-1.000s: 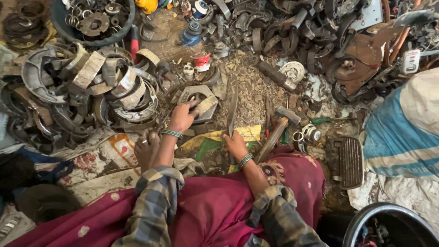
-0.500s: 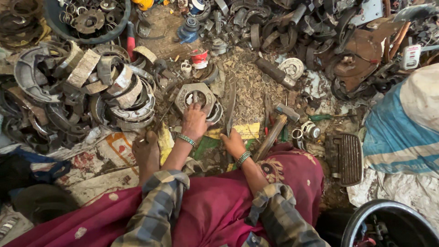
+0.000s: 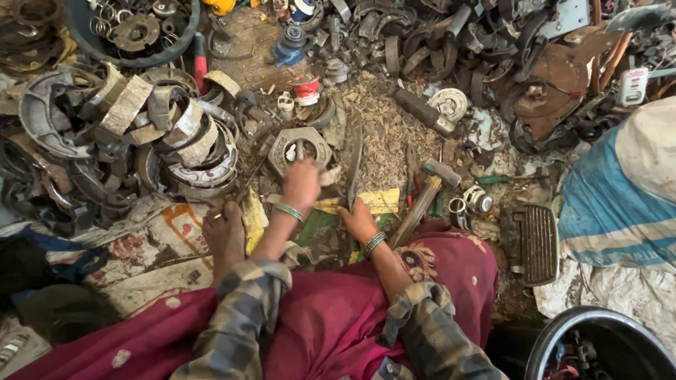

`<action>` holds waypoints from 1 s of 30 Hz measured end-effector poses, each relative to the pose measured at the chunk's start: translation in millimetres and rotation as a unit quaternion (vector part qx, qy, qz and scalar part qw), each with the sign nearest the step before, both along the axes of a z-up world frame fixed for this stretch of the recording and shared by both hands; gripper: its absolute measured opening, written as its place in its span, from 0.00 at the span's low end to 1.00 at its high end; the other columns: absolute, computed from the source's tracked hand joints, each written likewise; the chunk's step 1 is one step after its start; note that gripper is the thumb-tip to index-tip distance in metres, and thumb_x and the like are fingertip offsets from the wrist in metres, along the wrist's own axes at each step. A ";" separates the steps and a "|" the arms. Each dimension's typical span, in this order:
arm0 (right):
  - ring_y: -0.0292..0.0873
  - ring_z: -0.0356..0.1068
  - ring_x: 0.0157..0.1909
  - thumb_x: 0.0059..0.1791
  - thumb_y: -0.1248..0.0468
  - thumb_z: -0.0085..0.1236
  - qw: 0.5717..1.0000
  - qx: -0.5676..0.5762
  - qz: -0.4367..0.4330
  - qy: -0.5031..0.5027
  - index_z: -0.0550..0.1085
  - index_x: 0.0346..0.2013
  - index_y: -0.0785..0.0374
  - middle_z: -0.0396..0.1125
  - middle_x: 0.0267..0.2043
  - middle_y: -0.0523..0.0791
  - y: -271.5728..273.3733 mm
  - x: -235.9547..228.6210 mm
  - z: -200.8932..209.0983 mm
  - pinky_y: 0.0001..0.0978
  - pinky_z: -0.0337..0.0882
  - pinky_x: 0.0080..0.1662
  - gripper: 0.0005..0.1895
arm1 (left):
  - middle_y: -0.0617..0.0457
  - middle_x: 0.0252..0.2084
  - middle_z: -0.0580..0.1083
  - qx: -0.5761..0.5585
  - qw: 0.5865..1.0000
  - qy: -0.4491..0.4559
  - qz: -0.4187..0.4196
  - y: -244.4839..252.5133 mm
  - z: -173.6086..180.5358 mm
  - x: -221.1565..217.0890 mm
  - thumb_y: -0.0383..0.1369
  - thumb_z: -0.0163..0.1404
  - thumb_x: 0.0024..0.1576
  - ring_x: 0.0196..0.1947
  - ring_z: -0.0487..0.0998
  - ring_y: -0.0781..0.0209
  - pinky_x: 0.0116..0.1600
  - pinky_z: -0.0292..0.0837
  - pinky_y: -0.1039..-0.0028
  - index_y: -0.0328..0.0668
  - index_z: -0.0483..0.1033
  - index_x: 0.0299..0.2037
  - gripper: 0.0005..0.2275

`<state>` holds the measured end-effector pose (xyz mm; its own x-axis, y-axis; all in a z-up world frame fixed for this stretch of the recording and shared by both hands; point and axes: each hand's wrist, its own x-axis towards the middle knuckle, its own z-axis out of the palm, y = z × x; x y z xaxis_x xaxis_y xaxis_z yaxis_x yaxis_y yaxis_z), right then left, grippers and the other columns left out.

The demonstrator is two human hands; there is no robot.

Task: The person sits on the floor and repeatedly strikes a small metal part with a hammer while holding it in place with the other hand. The person occasionally repositions the part and continues hammering.

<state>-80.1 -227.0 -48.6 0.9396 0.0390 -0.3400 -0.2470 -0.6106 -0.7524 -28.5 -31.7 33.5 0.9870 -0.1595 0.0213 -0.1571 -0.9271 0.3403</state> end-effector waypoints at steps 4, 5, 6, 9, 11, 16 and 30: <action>0.56 0.76 0.34 0.48 0.56 0.61 1.000 -0.007 0.003 -0.004 0.69 0.43 0.71 0.73 0.33 0.57 2.5 -0.3 3.5 0.47 0.74 0.40 0.21 | 0.46 0.44 0.79 -0.210 0.972 0.091 0.050 35.7 3.6 15.0 0.31 0.53 0.60 0.42 0.82 0.52 0.50 0.78 0.66 0.44 0.80 0.46 0.07; 0.56 0.76 0.34 0.48 0.56 0.61 1.000 -0.003 0.001 -0.005 0.69 0.43 0.71 0.73 0.33 0.56 2.9 -0.6 3.6 0.47 0.74 0.40 0.21 | 0.45 0.45 0.80 -0.230 0.969 0.079 0.051 43.1 1.3 14.9 0.31 0.54 0.59 0.43 0.82 0.50 0.51 0.77 0.64 0.42 0.81 0.46 0.08; 0.56 0.76 0.34 0.48 0.56 0.61 1.000 -0.005 0.003 -0.009 0.69 0.43 0.72 0.72 0.33 0.57 3.4 -0.9 3.1 0.47 0.74 0.40 0.21 | 0.44 0.45 0.80 -0.251 0.964 0.066 0.052 50.0 -1.9 14.9 0.31 0.55 0.58 0.45 0.81 0.48 0.52 0.76 0.62 0.41 0.81 0.47 0.09; 0.56 0.75 0.34 0.48 0.56 0.61 1.000 0.000 0.007 -0.021 0.69 0.43 0.72 0.73 0.33 0.57 1.9 -0.4 0.5 0.48 0.73 0.40 0.21 | 0.41 0.47 0.80 -0.312 0.947 0.040 0.064 61.1 -14.6 13.7 0.32 0.57 0.57 0.47 0.81 0.45 0.53 0.74 0.60 0.38 0.80 0.49 0.12; 0.56 0.76 0.33 0.48 0.57 0.60 0.999 0.018 0.010 -0.024 0.69 0.43 0.71 0.73 0.32 0.57 1.3 0.0 -1.0 0.47 0.74 0.40 0.20 | 0.39 0.48 0.79 -0.315 0.946 0.007 0.077 61.5 -19.9 12.8 0.33 0.57 0.57 0.48 0.80 0.43 0.55 0.73 0.59 0.37 0.80 0.49 0.12; 0.55 0.76 0.34 0.48 0.56 0.61 1.000 -0.006 0.014 -0.026 0.69 0.44 0.71 0.73 0.34 0.57 4.1 -0.4 4.9 0.47 0.73 0.41 0.21 | 0.35 0.47 0.78 -0.220 0.966 -0.110 0.082 56.4 -8.3 7.7 0.30 0.57 0.55 0.49 0.77 0.37 0.56 0.71 0.56 0.39 0.81 0.50 0.13; 0.60 0.74 0.42 0.48 0.55 0.63 0.999 -0.030 0.020 -0.040 0.68 0.46 0.73 0.72 0.39 0.60 2.6 -0.6 4.1 0.49 0.71 0.45 0.25 | 0.36 0.56 0.74 -0.058 0.988 -0.051 0.130 26.3 -1.4 10.1 0.35 0.43 0.69 0.55 0.74 0.41 0.54 0.73 0.57 0.36 0.74 0.60 0.15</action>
<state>-80.7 -224.4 -44.4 0.9619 0.0592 -0.2668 -0.1618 -0.6635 -0.7304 -18.3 -5.4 32.1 0.9859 0.1094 0.1267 0.0427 -0.8962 0.4416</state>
